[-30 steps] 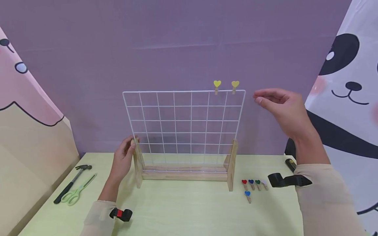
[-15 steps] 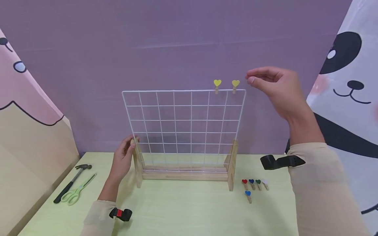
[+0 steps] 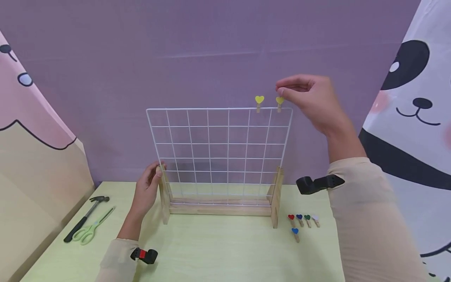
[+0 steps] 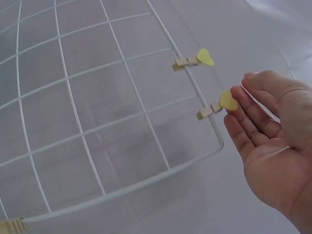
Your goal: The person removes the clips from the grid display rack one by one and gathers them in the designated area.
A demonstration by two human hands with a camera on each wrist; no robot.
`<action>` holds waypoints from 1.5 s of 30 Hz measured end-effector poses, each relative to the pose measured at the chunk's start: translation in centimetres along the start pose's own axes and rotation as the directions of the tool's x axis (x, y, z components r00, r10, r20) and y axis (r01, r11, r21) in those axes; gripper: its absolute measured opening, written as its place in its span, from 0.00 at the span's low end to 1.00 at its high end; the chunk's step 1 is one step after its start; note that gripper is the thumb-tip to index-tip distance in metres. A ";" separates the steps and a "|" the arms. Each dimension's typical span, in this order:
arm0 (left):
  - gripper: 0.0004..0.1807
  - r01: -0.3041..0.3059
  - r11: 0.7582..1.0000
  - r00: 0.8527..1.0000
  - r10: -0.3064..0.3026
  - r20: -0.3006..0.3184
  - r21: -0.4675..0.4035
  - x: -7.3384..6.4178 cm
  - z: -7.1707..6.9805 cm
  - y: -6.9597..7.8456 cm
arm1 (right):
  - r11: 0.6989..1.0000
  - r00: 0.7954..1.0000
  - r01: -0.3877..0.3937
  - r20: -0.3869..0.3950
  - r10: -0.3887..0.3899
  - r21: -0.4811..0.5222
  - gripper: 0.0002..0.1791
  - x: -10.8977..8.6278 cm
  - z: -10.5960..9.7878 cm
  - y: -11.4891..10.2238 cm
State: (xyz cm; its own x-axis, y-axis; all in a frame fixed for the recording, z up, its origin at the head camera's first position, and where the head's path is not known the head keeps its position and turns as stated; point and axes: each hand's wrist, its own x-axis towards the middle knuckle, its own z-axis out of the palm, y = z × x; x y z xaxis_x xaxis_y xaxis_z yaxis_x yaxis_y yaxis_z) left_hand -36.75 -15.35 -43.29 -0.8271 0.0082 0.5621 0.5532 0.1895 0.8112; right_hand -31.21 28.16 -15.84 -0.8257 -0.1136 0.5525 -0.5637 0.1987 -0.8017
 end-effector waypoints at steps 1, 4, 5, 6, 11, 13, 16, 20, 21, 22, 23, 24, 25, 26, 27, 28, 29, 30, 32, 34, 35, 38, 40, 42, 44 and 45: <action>0.22 0.000 1.000 1.000 0.000 0.001 0.001 0.0 0.0 0.0 | 1.000 1.000 -0.002 0.000 0.002 -0.020 0.15 0.1 0.1 -0.1; 0.22 -0.002 1.000 1.000 0.002 -0.002 -0.002 0.1 0.1 0.0 | 0.994 1.000 -0.016 -0.001 0.016 -0.107 0.16 0.4 0.5 -0.2; 0.22 -0.003 1.000 1.000 0.003 -0.004 -0.005 0.1 0.1 0.0 | 0.990 1.000 -0.021 0.000 0.021 -0.139 0.17 0.5 0.7 -0.3; 0.22 -0.002 1.000 1.000 0.002 -0.005 -0.004 0.1 0.1 0.0 | 0.986 1.000 -0.026 0.002 0.026 -0.167 0.17 0.6 0.8 -0.3; 0.22 0.002 1.000 1.000 -0.002 -0.011 -0.014 0.1 0.2 -0.1 | 0.976 0.999 -0.021 0.027 0.028 -0.215 0.15 1.0 1.7 -0.2; 0.22 0.002 1.000 1.000 -0.002 -0.008 -0.015 0.1 0.2 -0.1 | 0.979 0.999 -0.015 0.040 0.024 -0.201 0.14 1.1 2.0 -0.2; 0.22 0.007 1.000 1.000 -0.007 -0.002 -0.014 0.0 0.2 -0.1 | 0.978 0.998 -0.014 0.053 0.025 -0.207 0.13 1.2 2.3 -0.1; 0.22 0.018 1.000 1.000 -0.018 0.004 0.007 0.0 0.1 0.0 | 0.957 0.998 -0.022 0.056 0.039 -0.288 0.15 1.1 2.5 0.0; 0.22 0.022 1.000 1.000 -0.022 0.004 0.011 0.0 0.1 0.0 | 0.951 0.997 -0.025 0.055 0.044 -0.308 0.15 1.1 2.5 0.0; 0.22 0.028 0.999 1.000 -0.028 0.005 0.017 0.0 0.1 0.0 | 0.946 0.997 -0.028 0.056 0.048 -0.322 0.16 1.1 2.6 0.0; 0.22 0.034 0.999 0.999 -0.034 0.006 0.019 0.0 0.1 0.0 | 0.944 0.997 -0.031 0.057 0.053 -0.328 0.16 1.1 2.6 0.0; 0.22 0.041 0.999 0.999 -0.041 0.006 0.020 0.0 0.1 0.1 | 0.944 0.997 -0.034 0.059 0.056 -0.329 0.16 1.1 2.7 0.0; 0.22 0.048 0.999 0.999 -0.048 0.006 0.019 0.0 0.1 0.2 | 0.945 0.996 -0.036 0.061 0.059 -0.326 0.16 1.1 2.8 -0.1; 0.22 0.056 0.998 0.998 -0.056 0.007 0.019 -0.1 0.1 0.3 | 0.946 0.996 -0.037 0.064 0.061 -0.323 0.16 1.1 2.8 -0.1; 0.23 0.062 0.998 0.998 -0.063 0.008 0.020 -0.1 0.2 0.6 | 0.947 0.996 -0.038 0.066 0.063 -0.320 0.16 1.1 2.9 -0.2; 0.23 0.068 0.997 0.998 -0.068 0.009 0.023 -0.2 0.2 0.9 | 0.946 0.996 -0.038 0.068 0.064 -0.322 0.15 1.1 3.0 -0.2; 0.23 0.070 0.997 0.997 -0.071 0.011 0.025 -0.3 0.2 1.3 | 0.944 0.995 -0.040 0.069 0.066 -0.328 0.15 1.1 3.0 -0.3; 0.23 0.071 0.997 0.997 -0.072 0.013 0.028 -0.4 0.1 1.8 | 0.940 0.995 -0.041 0.070 0.068 -0.338 0.15 1.1 3.1 -0.3; 0.22 0.070 0.997 0.997 -0.071 0.017 0.033 -0.5 0.1 2.7 | 0.930 0.995 -0.046 0.069 0.076 -0.365 0.16 1.1 3.2 -0.4; 0.22 0.063 0.997 0.998 -0.064 0.018 0.036 -0.7 0.0 3.5 | 0.919 0.994 -0.048 0.068 0.081 -0.392 0.16 1.1 3.3 -0.4; 0.22 0.061 0.997 0.998 -0.062 0.017 0.037 -0.8 0.0 3.7 | 0.914 0.994 -0.049 0.066 0.083 -0.403 0.17 1.1 3.3 -0.5; 0.22 0.053 0.998 0.998 -0.054 0.014 0.024 -0.8 0.0 3.9 | 0.911 0.995 -0.051 0.054 0.080 -0.409 0.16 1.1 3.4 -0.4; 0.22 0.048 0.999 0.999 -0.049 0.014 0.024 -0.7 0.0 3.7 | 0.913 0.996 -0.050 0.042 0.073 -0.405 0.15 1.0 3.4 -0.2; 0.22 0.048 0.999 0.999 -0.049 0.014 0.020 -0.7 0.1 3.5 | 0.917 0.998 -0.048 0.026 0.064 -0.395 0.14 1.1 3.5 -0.1; 0.22 0.051 0.998 0.999 -0.051 0.014 0.023 -0.7 0.1 3.3 | 0.918 0.999 -0.043 0.012 0.052 -0.393 0.13 1.1 3.5 0.1; 0.22 0.050 0.998 0.999 -0.050 0.014 0.025 -0.6 0.1 3.1 | 0.920 0.999 -0.039 0.009 0.046 -0.390 0.13 1.1 3.5 0.1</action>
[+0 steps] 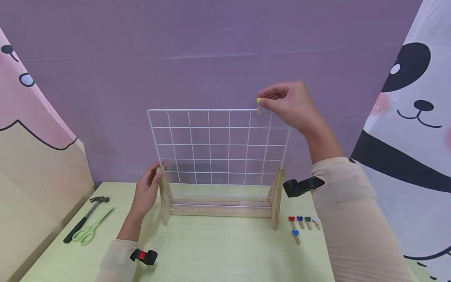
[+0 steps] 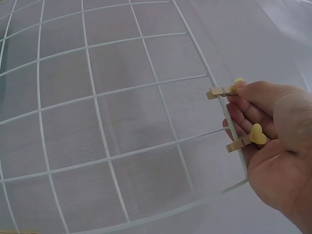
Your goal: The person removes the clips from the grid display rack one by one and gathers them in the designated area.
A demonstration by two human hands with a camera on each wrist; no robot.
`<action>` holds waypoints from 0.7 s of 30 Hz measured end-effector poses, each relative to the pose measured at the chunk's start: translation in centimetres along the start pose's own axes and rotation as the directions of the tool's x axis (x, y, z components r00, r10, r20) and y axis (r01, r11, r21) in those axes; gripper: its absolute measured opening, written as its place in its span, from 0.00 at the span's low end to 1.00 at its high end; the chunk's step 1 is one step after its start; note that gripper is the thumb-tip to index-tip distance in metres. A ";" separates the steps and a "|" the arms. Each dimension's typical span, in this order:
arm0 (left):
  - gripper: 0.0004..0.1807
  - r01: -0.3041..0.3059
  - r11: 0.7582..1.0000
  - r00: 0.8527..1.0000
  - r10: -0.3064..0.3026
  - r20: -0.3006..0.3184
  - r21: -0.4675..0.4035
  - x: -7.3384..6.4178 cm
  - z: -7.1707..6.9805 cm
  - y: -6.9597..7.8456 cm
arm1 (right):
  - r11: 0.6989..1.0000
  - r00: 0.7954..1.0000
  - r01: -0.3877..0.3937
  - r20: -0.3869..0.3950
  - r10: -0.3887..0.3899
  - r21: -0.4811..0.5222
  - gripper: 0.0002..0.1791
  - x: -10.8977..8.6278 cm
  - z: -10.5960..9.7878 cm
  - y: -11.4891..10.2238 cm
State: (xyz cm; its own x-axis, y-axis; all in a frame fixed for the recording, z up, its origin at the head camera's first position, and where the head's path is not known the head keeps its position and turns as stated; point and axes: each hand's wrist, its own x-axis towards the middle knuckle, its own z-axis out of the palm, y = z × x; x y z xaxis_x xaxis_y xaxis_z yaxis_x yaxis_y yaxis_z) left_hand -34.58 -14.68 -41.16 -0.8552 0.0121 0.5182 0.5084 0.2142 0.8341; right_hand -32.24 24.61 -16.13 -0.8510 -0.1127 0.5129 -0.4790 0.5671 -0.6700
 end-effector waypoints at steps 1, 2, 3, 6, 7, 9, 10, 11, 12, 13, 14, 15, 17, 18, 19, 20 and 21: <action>0.22 0.004 1.000 1.000 -0.004 0.000 0.001 0.1 0.0 -0.5 | 1.000 1.000 0.002 -0.005 -0.002 0.002 0.13 0.0 0.0 0.0; 0.23 0.004 1.000 1.000 -0.004 -0.002 -0.002 0.3 0.1 -0.9 | 1.000 1.000 0.004 -0.012 -0.004 0.000 0.14 0.0 0.1 0.0; 0.23 0.000 1.000 1.000 0.000 -0.003 -0.007 0.4 0.1 -1.4 | 1.000 1.000 0.003 -0.016 -0.003 0.002 0.14 -0.1 0.1 0.1; 0.22 -0.020 1.000 1.000 0.020 -0.013 -0.012 0.8 0.2 -2.8 | 1.000 1.000 0.004 -0.027 -0.003 0.011 0.14 -0.1 0.2 0.1; 0.22 -0.028 0.999 0.999 0.027 -0.018 -0.016 0.8 0.2 -3.0 | 1.000 0.999 0.003 -0.032 -0.002 0.014 0.14 -0.1 0.3 0.1; 0.21 -0.050 0.998 0.998 0.049 -0.024 -0.028 0.8 0.2 -3.0 | 1.000 0.999 0.002 -0.043 -0.001 0.027 0.13 -0.1 0.3 0.1; 0.21 -0.056 0.998 0.998 0.056 -0.026 -0.028 0.8 0.2 -3.1 | 0.999 0.999 0.004 -0.050 -0.002 0.033 0.12 -0.1 0.4 0.1; 0.21 -0.064 0.998 0.998 0.063 -0.026 -0.029 0.8 0.1 -3.1 | 0.999 0.998 0.003 -0.056 -0.001 0.042 0.12 -0.1 0.4 0.1; 0.21 -0.069 0.997 0.997 0.069 -0.026 -0.031 0.8 0.1 -3.1 | 0.999 0.998 0.004 -0.062 -0.001 0.048 0.11 -0.1 0.4 0.1; 0.21 -0.075 0.997 0.997 0.074 -0.025 -0.036 0.8 0.1 -3.1 | 0.999 0.998 0.003 -0.067 0.000 0.054 0.11 -0.2 0.5 0.1; 0.21 -0.077 0.996 0.997 0.077 -0.023 -0.034 0.8 0.1 -3.1 | 0.998 0.997 0.006 -0.074 -0.002 0.058 0.10 -0.2 0.5 0.1; 0.21 -0.079 0.996 0.997 0.078 -0.021 -0.031 0.8 0.1 -3.1 | 0.998 0.997 0.009 -0.081 -0.004 0.060 0.10 -0.2 0.6 0.1; 0.21 -0.081 0.996 0.997 0.080 -0.019 -0.024 0.9 0.1 -3.2 | 0.998 0.996 0.015 -0.093 -0.010 0.059 0.10 -0.2 0.7 0.1; 0.21 -0.081 0.996 0.997 0.081 -0.019 -0.023 0.9 0.1 -3.2 | 0.998 0.995 0.019 -0.099 -0.014 0.054 0.10 -0.2 0.7 0.1; 0.21 -0.081 0.997 0.997 0.080 -0.020 -0.021 0.9 0.1 -3.3 | 0.998 0.994 0.023 -0.105 -0.017 0.053 0.10 -0.2 0.8 0.1; 0.21 -0.080 0.997 0.997 0.080 -0.021 -0.021 0.9 0.1 -3.3 | 0.998 0.994 0.026 -0.111 -0.021 0.053 0.10 -0.2 0.8 0.1; 0.21 -0.080 0.997 0.997 0.079 -0.022 -0.022 0.9 0.0 -3.3 | 0.998 0.993 0.028 -0.112 -0.021 0.057 0.10 -0.2 0.9 0.2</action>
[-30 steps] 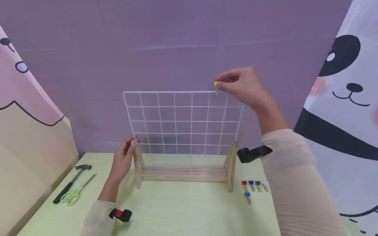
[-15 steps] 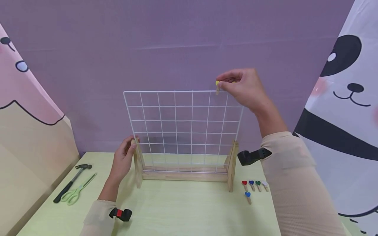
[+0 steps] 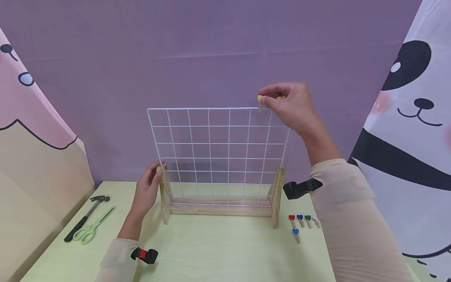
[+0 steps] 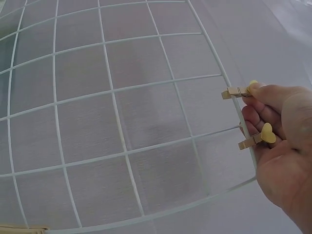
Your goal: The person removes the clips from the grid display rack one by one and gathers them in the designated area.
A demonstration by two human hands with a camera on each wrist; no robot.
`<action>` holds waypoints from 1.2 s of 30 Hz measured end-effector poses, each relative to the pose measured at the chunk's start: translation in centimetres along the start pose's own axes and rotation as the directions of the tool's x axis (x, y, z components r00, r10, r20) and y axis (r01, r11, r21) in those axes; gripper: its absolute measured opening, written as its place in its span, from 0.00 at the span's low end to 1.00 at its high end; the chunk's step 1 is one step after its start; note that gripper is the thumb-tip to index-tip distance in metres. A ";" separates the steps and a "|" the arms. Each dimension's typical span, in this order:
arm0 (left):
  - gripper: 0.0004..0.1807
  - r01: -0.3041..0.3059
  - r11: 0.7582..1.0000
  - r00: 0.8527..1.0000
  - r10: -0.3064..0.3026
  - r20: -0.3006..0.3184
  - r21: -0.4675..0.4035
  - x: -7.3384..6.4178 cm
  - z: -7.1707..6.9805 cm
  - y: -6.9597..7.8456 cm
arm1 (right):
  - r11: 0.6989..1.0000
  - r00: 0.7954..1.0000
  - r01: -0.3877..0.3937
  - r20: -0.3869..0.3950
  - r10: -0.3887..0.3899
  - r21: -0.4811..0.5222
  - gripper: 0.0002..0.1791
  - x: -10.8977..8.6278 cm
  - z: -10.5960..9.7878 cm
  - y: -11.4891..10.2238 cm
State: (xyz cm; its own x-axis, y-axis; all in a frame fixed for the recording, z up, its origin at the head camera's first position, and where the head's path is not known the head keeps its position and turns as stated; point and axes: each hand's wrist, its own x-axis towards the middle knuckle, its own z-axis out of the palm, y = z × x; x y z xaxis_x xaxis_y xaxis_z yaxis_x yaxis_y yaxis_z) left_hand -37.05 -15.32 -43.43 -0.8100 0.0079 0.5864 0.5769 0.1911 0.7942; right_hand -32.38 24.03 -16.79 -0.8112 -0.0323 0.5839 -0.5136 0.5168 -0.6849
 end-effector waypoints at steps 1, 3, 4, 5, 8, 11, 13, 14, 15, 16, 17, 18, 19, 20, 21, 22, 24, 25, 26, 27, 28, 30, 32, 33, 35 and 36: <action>0.21 0.002 1.000 1.000 -0.002 -0.002 -0.001 0.0 0.0 0.0 | 1.000 1.000 0.001 0.000 -0.001 0.013 0.10 0.0 0.0 0.0; 0.21 0.010 1.000 1.000 -0.010 -0.003 -0.003 0.0 0.0 0.1 | 0.999 1.000 0.008 -0.013 -0.008 0.038 0.10 0.1 0.0 0.0; 0.21 0.015 1.000 1.000 -0.015 -0.003 -0.004 0.0 0.0 0.1 | 0.998 1.000 0.015 -0.021 -0.014 0.055 0.10 0.2 0.0 -0.1; 0.21 0.020 1.000 1.000 -0.020 -0.001 -0.006 0.0 0.0 0.1 | 0.997 1.000 0.019 -0.026 -0.017 0.080 0.09 0.3 -0.1 -0.1; 0.21 0.035 0.999 0.999 -0.035 0.000 -0.008 0.1 0.1 0.0 | 0.990 0.998 0.042 -0.048 -0.035 0.134 0.09 0.4 -0.5 -0.3; 0.22 0.044 0.999 0.999 -0.044 0.003 0.003 0.2 0.2 0.1 | 0.983 0.997 0.061 -0.058 -0.052 0.171 0.09 0.4 -1.2 -0.5; 0.22 0.049 0.999 0.999 -0.049 0.004 0.014 0.2 0.3 0.1 | 0.979 0.995 0.079 -0.069 -0.067 0.186 0.09 0.3 -1.7 -0.6; 0.22 0.051 0.998 0.999 -0.051 0.004 0.021 0.2 0.3 0.2 | 0.975 0.995 0.087 -0.074 -0.074 0.204 0.09 0.1 -2.0 -0.6; 0.22 0.052 0.998 0.999 -0.052 0.005 0.026 0.2 0.4 0.2 | 0.972 0.993 0.097 -0.081 -0.081 0.214 0.09 0.0 -2.2 -0.7; 0.22 0.052 0.998 0.999 -0.052 0.005 0.028 0.2 0.3 0.2 | 0.968 0.992 0.107 -0.089 -0.089 0.229 0.09 -0.1 -2.4 -0.7; 0.22 0.051 0.998 0.999 -0.051 0.005 0.029 0.2 0.3 0.2 | 0.959 0.991 0.118 -0.095 -0.097 0.258 0.09 -0.2 -2.6 -0.7; 0.22 0.049 0.998 0.999 -0.049 0.004 0.028 0.2 0.3 0.2 | 0.956 0.989 0.128 -0.101 -0.105 0.264 0.09 -0.3 -2.8 -0.7; 0.22 0.046 0.999 0.999 -0.046 0.003 0.028 0.2 0.3 0.2 | 0.957 0.988 0.138 -0.110 -0.113 0.254 0.09 -0.4 -2.9 -0.7; 0.21 0.042 0.999 0.999 -0.042 0.003 0.027 0.2 0.3 0.2 | 0.958 0.986 0.143 -0.116 -0.117 0.248 0.10 -0.5 -3.1 -0.8; 0.21 0.037 0.999 0.999 -0.037 0.004 0.024 0.2 0.2 0.1 | 0.960 0.985 0.148 -0.122 -0.122 0.236 0.10 -0.6 -3.2 -0.8; 0.21 0.032 0.999 0.999 -0.032 0.004 0.020 0.2 0.2 0.1 | 0.965 0.984 0.148 -0.126 -0.122 0.218 0.10 -0.7 -3.4 -0.9; 0.21 0.023 1.000 1.000 -0.023 0.004 0.009 0.1 0.2 0.1 | 0.975 0.984 0.145 -0.124 -0.125 0.170 0.11 -1.0 -3.7 -0.9; 0.21 0.020 1.000 1.000 -0.020 0.005 0.006 0.1 0.2 0.1 | 0.979 0.985 0.142 -0.122 -0.124 0.148 0.11 -1.2 -3.9 -1.0; 0.21 0.018 1.000 1.000 -0.018 0.005 0.002 0.1 0.2 0.1 | 0.980 0.986 0.138 -0.115 -0.122 0.142 0.11 -1.4 -4.1 -1.0; 0.21 0.019 1.000 1.000 -0.019 0.006 0.000 0.1 0.2 0.1 | 0.983 0.987 0.130 -0.108 -0.117 0.128 0.12 -1.7 -4.3 -1.0; 0.21 0.021 1.000 1.000 -0.021 0.007 -0.001 0.1 0.2 0.1 | 0.987 0.988 0.124 -0.100 -0.114 0.106 0.13 -1.9 -4.5 -1.0; 0.21 0.028 1.000 1.000 -0.028 0.007 0.001 0.1 0.2 0.1 | 0.992 0.991 0.110 -0.088 -0.104 0.068 0.14 -2.5 -4.8 -0.9; 0.21 0.035 0.999 0.999 -0.035 0.004 0.002 0.1 0.2 0.1 | 0.996 0.993 0.086 -0.081 -0.084 0.025 0.15 -3.2 -5.1 -0.7; 0.21 0.039 0.999 0.999 -0.039 0.003 0.002 0.1 0.3 0.2 | 0.997 0.994 0.076 -0.080 -0.076 0.000 0.15 -3.6 -5.3 -0.6; 0.22 0.050 0.999 0.999 -0.050 0.004 0.004 0.2 0.4 0.2 | 0.997 0.994 0.063 -0.082 -0.067 -0.045 0.16 -4.3 -5.5 -0.2; 0.22 0.054 0.998 0.999 -0.054 0.004 0.007 0.2 0.4 0.2 | 0.996 0.995 0.058 -0.082 -0.063 -0.066 0.16 -4.6 -5.6 0.1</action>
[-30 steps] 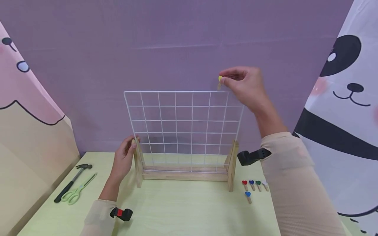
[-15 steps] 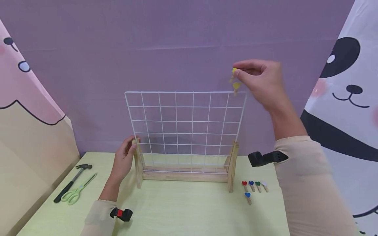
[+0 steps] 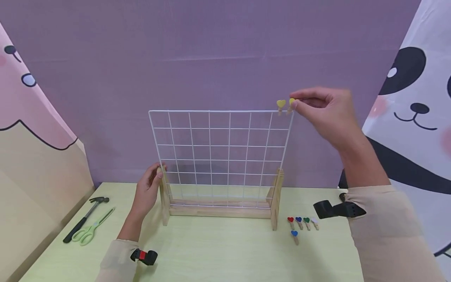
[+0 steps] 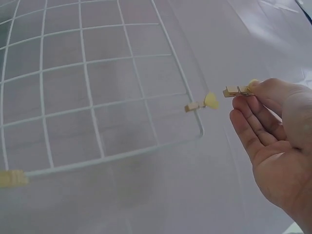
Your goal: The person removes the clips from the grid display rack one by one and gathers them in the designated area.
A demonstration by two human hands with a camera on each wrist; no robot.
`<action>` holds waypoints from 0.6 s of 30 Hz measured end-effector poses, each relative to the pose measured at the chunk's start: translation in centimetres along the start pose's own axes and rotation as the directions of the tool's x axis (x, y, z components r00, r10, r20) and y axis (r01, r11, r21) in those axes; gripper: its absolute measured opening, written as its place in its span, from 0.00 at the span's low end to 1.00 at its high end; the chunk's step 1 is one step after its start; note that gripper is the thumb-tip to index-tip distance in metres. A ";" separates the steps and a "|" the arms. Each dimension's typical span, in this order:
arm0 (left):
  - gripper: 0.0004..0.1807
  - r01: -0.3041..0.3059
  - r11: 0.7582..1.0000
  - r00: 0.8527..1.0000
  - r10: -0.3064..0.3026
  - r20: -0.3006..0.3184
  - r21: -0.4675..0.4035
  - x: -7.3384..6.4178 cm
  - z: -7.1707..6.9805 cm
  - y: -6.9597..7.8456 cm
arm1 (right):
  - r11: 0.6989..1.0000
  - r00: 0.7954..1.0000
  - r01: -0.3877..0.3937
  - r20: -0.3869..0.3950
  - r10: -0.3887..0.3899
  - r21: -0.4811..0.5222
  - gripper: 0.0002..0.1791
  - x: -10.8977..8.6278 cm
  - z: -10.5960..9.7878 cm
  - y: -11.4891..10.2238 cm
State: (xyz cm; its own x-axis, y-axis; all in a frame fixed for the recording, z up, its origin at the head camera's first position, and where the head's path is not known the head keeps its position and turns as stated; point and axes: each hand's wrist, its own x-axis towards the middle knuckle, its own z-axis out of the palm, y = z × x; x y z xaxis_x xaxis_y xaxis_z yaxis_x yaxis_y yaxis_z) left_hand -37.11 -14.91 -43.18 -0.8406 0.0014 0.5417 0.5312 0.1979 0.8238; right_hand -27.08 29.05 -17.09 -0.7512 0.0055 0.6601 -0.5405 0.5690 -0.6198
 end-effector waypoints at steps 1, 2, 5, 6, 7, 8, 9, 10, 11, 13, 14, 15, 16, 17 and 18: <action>0.22 0.004 1.000 1.000 -0.004 -0.001 0.003 0.0 0.0 0.1 | 1.000 1.000 0.000 0.000 0.000 -0.014 0.16 -0.3 -0.1 0.3; 0.22 0.002 1.000 1.000 -0.002 0.001 0.007 0.0 0.0 0.1 | 1.000 1.000 0.001 0.000 -0.001 -0.026 0.16 -0.7 -0.2 0.6; 0.22 -0.016 1.000 1.000 0.016 0.004 0.007 -0.1 -0.1 0.0 | 0.998 1.000 0.016 0.002 -0.016 -0.053 0.16 -1.5 -0.4 1.6; 0.22 -0.015 1.000 1.000 0.015 0.006 0.008 -0.2 -0.1 0.5 | 0.998 1.000 0.014 0.003 -0.014 -0.062 0.16 -1.8 -0.4 1.9; 0.22 -0.011 1.000 1.000 0.011 0.006 0.011 -0.2 -0.1 0.4 | 0.997 1.000 0.009 0.004 -0.009 -0.073 0.17 -2.1 -0.5 2.3; 0.22 -0.010 1.000 1.000 0.010 0.008 0.011 -0.2 -0.1 0.4 | 0.997 1.000 0.004 0.004 -0.004 -0.083 0.17 -2.4 -0.5 2.6; 0.22 -0.006 1.000 1.000 0.006 0.008 0.014 -0.2 -0.1 0.4 | 0.996 1.000 -0.004 0.005 0.004 -0.091 0.17 -2.8 -0.5 3.0; 0.22 0.001 1.000 1.000 -0.002 0.008 0.019 -0.2 -0.1 0.4 | 0.995 1.000 -0.017 0.007 0.018 -0.098 0.17 -3.1 -0.6 3.3; 0.22 0.007 1.000 1.000 -0.007 0.007 0.022 -0.2 -0.1 0.4 | 0.993 0.999 -0.030 0.008 0.031 -0.111 0.17 -3.5 -0.6 3.6; 0.22 0.003 1.000 1.000 -0.004 0.005 0.026 -0.1 -0.1 -0.1 | 0.991 0.999 -0.051 0.009 0.052 -0.121 0.17 -4.2 -0.8 4.2; 0.22 -0.005 1.000 1.000 0.005 0.005 0.022 -0.1 -0.2 -0.1 | 0.991 0.998 -0.056 0.011 0.058 -0.122 0.17 -4.5 -0.8 4.6; 0.22 -0.010 1.000 1.000 0.010 0.004 0.021 -0.1 -0.2 -0.1 | 0.990 0.998 -0.065 0.013 0.067 -0.126 0.17 -4.9 -0.9 4.9; 0.22 -0.014 1.000 1.000 0.014 0.005 0.021 -0.1 -0.2 -0.1 | 0.989 0.997 -0.073 0.014 0.076 -0.132 0.17 -5.3 -0.9 5.2; 0.22 -0.018 1.000 1.000 0.018 0.006 0.017 -0.1 -0.2 -0.1 | 0.988 0.997 -0.076 0.014 0.079 -0.136 0.17 -5.7 -0.9 5.5; 0.22 -0.022 1.000 1.000 0.022 0.007 0.014 -0.1 -0.2 -0.1 | 0.986 0.996 -0.082 0.017 0.085 -0.143 0.18 -6.1 -0.9 5.9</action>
State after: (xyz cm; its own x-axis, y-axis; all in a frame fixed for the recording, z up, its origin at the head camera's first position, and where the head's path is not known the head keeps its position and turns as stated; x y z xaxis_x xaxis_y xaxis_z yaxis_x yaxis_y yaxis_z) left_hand -37.11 -15.11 -43.28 -0.8292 0.0125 0.5588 0.5483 0.2120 0.8089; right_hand -25.33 33.13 -24.35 -0.8006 0.0399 0.5978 -0.4177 0.6782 -0.6046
